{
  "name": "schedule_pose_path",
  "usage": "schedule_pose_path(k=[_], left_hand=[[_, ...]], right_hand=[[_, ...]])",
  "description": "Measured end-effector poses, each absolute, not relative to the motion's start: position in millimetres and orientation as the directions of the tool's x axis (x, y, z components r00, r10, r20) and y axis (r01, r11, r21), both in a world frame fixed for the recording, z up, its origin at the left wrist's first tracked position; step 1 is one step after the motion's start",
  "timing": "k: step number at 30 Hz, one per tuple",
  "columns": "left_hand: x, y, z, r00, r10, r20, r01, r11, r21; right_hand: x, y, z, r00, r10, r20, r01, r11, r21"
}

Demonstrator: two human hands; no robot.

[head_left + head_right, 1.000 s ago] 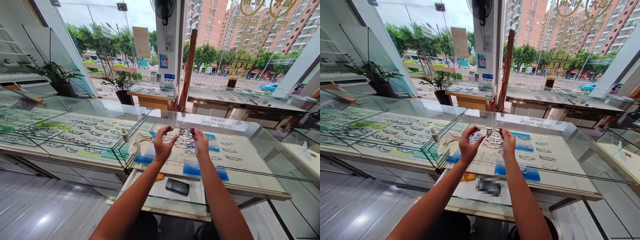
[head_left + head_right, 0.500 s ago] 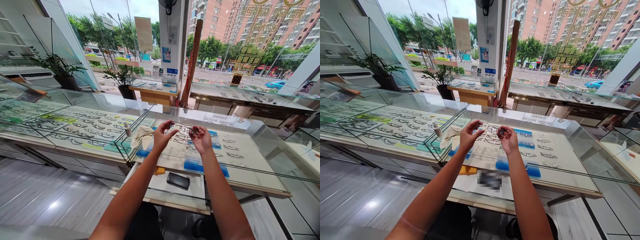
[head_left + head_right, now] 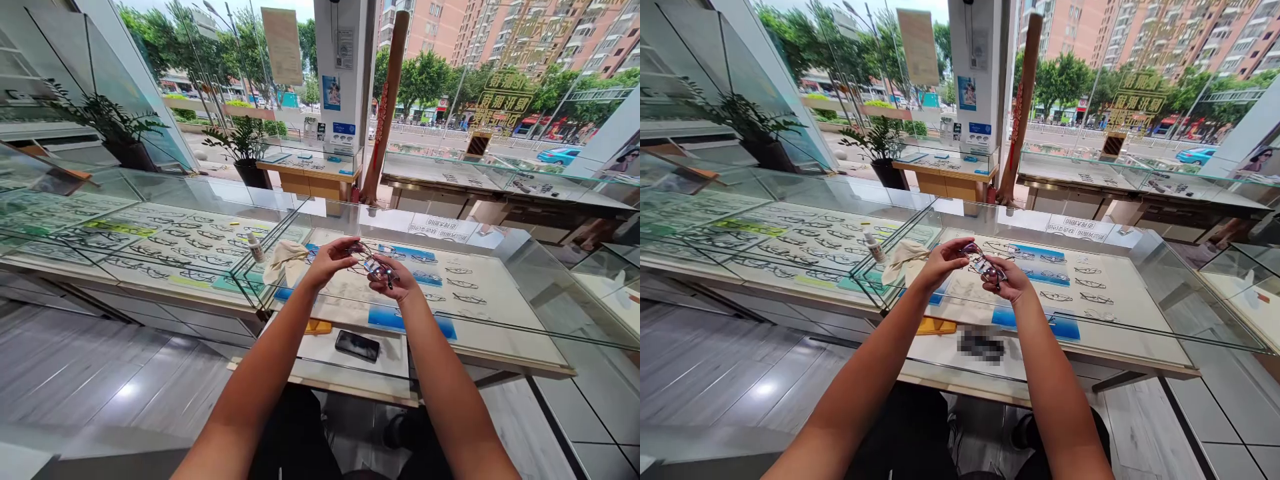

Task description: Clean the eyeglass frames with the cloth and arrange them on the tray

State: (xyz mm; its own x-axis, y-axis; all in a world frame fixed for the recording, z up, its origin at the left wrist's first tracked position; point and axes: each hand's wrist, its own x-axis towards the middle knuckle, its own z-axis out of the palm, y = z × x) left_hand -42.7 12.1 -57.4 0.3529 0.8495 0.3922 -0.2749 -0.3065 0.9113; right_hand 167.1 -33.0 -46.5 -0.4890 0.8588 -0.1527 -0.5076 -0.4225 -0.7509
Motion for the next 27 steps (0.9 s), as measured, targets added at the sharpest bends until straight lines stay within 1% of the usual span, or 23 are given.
schedule_pose_path(k=[2, 4, 5, 7, 9, 10, 12, 16, 18, 21, 27], left_hand=[[-43, 14, -59, 0.372, 0.842, 0.392, -0.268, -0.307, 0.913], [-44, 17, -60, 0.328, 0.852, 0.409, -0.241, -0.343, 0.908], [-44, 18, -61, 0.268, 0.867, 0.421, -0.213, -0.372, 0.903], [-43, 20, -63, 0.111, 0.886, 0.45, -0.105, -0.44, 0.892], [-42, 20, -64, 0.029, 0.882, 0.47, 0.023, -0.471, 0.882], [-42, 19, -65, 0.037, 0.881, 0.472, 0.068, -0.474, 0.878], [-39, 16, -66, 0.103, 0.879, 0.465, 0.108, -0.474, 0.874], [-33, 11, -67, 0.178, 0.876, 0.449, 0.117, -0.472, 0.874], [-32, 12, -69, 0.188, 0.877, 0.442, 0.118, -0.467, 0.876], [-32, 16, -72, 0.196, 0.874, 0.444, 0.117, -0.47, 0.875], [-31, 20, -82, 0.196, 0.862, 0.469, 0.15, -0.498, 0.854]], right_hand=[[166, -32, -46, -0.44, 0.885, -0.153, -0.51, -0.387, -0.768], [164, -29, -47, -0.369, 0.922, -0.121, -0.514, -0.311, -0.799], [163, -27, -48, -0.314, 0.945, -0.09, -0.515, -0.25, -0.82], [159, -24, -49, -0.148, 0.989, -0.006, -0.491, -0.079, -0.868], [155, -23, -52, 0.047, 0.994, 0.096, -0.394, 0.107, -0.913], [153, -23, -53, 0.124, 0.981, 0.149, -0.325, 0.182, -0.928], [148, -25, -56, 0.216, 0.944, 0.248, -0.168, 0.287, -0.943], [137, -30, -65, 0.269, 0.88, 0.391, 0.126, 0.37, -0.92], [133, -31, -69, 0.263, 0.864, 0.43, 0.215, 0.382, -0.899], [130, -31, -75, 0.248, 0.853, 0.46, 0.269, 0.395, -0.878], [128, -30, -78, 0.218, 0.852, 0.476, 0.296, 0.407, -0.864]])
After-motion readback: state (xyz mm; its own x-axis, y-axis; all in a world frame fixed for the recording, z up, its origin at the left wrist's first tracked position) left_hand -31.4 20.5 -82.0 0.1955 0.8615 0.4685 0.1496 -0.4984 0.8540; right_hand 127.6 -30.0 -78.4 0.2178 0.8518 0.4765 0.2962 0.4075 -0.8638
